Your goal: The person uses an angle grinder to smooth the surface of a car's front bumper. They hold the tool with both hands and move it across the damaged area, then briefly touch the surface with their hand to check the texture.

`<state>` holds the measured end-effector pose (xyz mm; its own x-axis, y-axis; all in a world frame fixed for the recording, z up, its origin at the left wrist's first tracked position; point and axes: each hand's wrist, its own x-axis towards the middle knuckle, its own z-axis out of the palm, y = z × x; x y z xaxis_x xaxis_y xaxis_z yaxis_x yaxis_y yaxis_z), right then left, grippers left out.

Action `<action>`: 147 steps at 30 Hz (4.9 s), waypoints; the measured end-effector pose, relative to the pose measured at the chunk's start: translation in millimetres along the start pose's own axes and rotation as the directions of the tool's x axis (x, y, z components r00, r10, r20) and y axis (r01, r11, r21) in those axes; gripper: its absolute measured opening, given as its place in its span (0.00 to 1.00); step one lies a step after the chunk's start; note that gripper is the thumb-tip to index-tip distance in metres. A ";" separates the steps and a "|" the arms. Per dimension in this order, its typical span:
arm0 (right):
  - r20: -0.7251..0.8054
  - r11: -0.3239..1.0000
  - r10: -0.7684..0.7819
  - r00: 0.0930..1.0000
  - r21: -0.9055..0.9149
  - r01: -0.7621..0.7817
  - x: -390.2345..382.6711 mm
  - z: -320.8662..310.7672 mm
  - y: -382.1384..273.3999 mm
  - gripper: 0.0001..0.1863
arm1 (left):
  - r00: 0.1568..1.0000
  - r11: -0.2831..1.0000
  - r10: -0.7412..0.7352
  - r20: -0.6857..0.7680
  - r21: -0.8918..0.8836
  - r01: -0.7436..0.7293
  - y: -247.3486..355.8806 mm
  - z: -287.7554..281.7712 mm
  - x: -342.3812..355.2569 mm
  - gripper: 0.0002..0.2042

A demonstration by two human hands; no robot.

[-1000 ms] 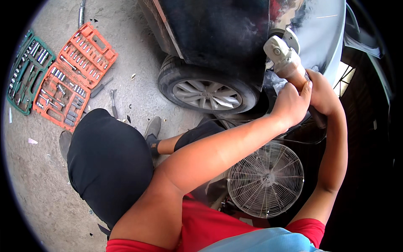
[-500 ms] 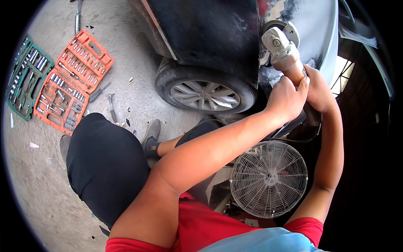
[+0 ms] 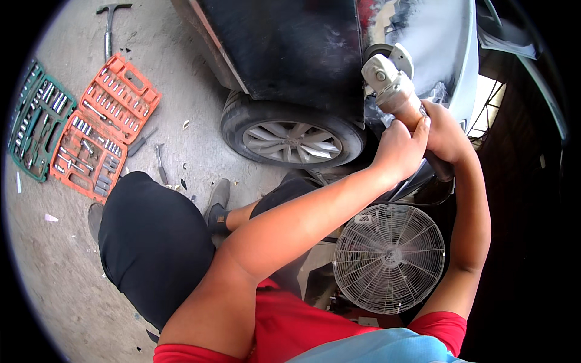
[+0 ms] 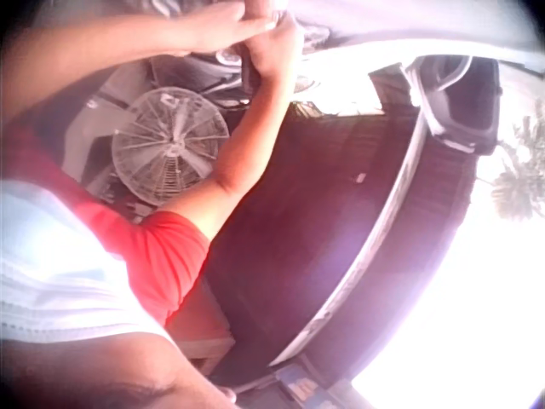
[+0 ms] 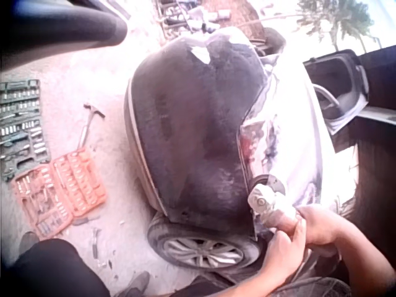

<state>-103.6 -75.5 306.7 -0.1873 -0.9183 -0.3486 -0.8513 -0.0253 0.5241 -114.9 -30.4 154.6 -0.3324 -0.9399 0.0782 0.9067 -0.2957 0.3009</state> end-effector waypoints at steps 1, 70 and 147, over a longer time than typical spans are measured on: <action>-0.013 1.000 -0.014 1.000 -0.015 0.014 -1.2 1.7 -0.8 0.29 | 1.000 1.000 -0.002 -0.011 0.010 0.002 -4.7 0.1 1.8 0.33; -0.048 0.998 0.053 0.997 0.026 -0.052 -19.5 34.1 24.1 0.29 | 0.998 1.000 -0.018 0.054 -0.017 0.019 -59.4 9.8 -1.8 0.32; -0.196 0.992 -0.114 0.974 0.034 0.123 5.9 -1.8 -9.7 0.28 | 0.967 0.994 0.059 0.248 -0.108 -0.033 15.8 -23.0 21.6 0.31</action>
<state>-95.6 -81.3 301.0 0.0107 -0.9689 -0.2470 -0.8839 -0.1247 0.4508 -101.7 -59.3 139.1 -0.3325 -0.8837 0.3294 0.9399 -0.2815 0.1935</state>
